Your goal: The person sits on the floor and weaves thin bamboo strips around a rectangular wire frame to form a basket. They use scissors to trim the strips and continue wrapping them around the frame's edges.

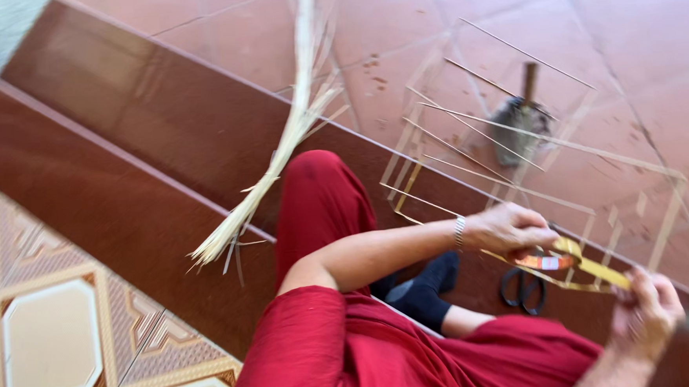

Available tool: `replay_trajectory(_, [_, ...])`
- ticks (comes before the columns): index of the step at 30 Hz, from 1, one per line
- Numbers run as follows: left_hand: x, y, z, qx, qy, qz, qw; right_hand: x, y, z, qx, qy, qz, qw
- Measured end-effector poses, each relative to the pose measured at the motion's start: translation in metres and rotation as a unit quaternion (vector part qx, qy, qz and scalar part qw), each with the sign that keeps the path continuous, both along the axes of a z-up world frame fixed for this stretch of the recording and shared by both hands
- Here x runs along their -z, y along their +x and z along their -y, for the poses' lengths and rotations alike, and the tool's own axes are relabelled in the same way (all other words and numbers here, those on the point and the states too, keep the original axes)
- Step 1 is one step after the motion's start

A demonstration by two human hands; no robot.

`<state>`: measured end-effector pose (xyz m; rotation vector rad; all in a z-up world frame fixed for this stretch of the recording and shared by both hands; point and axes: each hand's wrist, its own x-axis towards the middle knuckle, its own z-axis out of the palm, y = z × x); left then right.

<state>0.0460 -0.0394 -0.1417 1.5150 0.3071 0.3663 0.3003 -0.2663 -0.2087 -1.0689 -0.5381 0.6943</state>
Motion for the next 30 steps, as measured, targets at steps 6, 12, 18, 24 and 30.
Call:
replay_trajectory(6, [-0.006, -0.030, -0.009, 0.033, 0.007, -0.144, 0.989, 0.024, -0.005, -0.004, 0.001, -0.208, 0.088, 0.974])
replay_trajectory(12, [-0.020, -0.080, -0.041, 0.038, 0.034, -0.148, 0.988, 0.028, -0.018, 0.008, 0.053, -0.190, 0.089, 0.976])
replay_trajectory(18, [-0.035, -0.148, -0.092, 0.028, -0.019, -0.198, 0.980, 0.031, -0.019, 0.013, 0.056, -0.179, 0.073, 0.980])
replay_trajectory(24, [-0.056, -0.201, -0.131, -0.001, -0.086, -0.238, 0.968, 0.019, -0.023, 0.008, 0.036, -0.133, 0.019, 0.990])
replay_trajectory(30, [-0.062, -0.229, -0.151, -0.041, 0.084, -0.335, 0.938, 0.016, -0.024, 0.003, 0.034, -0.135, 0.015, 0.990])
